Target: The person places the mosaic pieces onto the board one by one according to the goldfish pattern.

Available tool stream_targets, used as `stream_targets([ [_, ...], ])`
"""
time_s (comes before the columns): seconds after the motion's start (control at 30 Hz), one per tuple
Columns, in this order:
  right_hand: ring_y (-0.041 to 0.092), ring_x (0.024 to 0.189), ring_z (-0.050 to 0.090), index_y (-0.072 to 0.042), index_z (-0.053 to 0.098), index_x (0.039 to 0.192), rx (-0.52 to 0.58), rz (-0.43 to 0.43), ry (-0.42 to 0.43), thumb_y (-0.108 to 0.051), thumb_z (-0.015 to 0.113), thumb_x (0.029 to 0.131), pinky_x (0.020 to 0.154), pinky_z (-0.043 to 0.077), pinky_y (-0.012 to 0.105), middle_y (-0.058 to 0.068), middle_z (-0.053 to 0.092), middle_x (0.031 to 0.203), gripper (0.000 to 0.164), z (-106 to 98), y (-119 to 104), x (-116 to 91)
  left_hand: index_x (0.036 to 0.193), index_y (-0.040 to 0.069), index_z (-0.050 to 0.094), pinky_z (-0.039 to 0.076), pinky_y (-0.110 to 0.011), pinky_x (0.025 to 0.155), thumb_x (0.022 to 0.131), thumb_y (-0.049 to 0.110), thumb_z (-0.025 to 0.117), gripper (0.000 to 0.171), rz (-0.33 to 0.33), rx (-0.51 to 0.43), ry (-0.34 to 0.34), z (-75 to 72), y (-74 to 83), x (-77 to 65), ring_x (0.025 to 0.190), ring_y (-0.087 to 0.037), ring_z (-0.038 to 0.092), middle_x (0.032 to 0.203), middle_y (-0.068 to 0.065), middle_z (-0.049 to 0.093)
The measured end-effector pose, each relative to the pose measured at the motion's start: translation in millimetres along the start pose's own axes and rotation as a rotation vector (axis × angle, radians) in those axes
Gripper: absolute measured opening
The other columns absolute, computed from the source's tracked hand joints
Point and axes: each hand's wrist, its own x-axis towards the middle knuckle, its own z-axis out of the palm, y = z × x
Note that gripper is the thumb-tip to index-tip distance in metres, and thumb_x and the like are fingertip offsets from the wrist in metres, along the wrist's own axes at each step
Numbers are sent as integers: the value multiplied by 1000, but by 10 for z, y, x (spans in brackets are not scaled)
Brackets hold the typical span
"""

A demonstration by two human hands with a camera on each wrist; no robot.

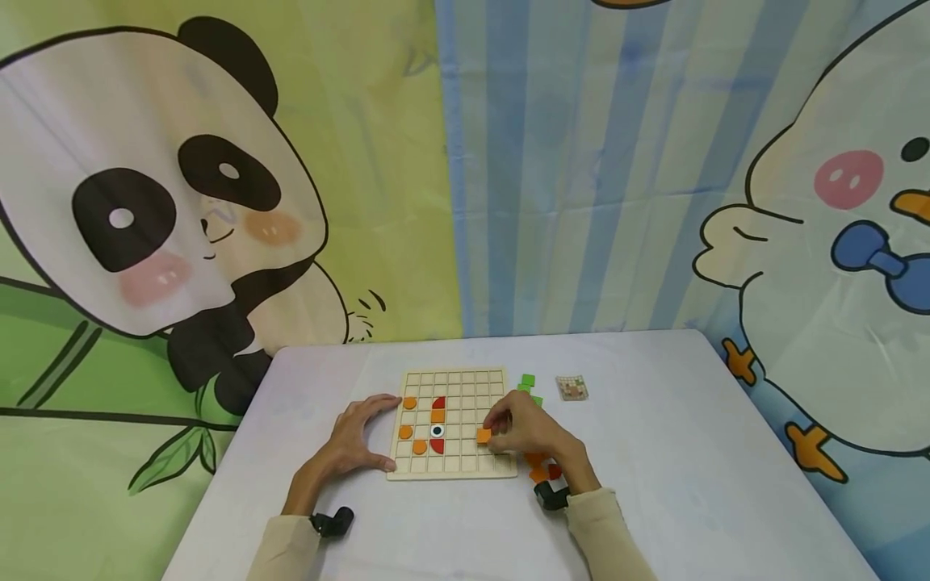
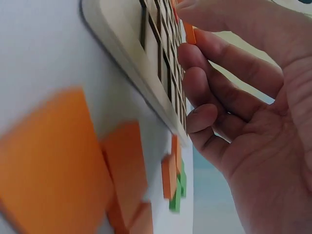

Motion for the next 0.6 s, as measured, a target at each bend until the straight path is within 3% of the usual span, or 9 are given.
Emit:
stream_targets([
  [0.27,14,80,67,-8,84,98,-6,-13,-26,-8,87,84,74,58,25,4,80,95,14,202,-50,94,159,25,57,32,-62,114,53,51,109,121,-16,-12,-10,4,14,4,144,-37,47,169,-6,52],
  [0.6,16,79,68,-6,82,95,-17,-48,-46,-4,88,82,73,57,23,9,79,93,15,316,-152,200,160,24,57,32,-62,113,53,52,108,122,-11,-3,-4,2,-2,7,145,-38,47,169,-8,52],
])
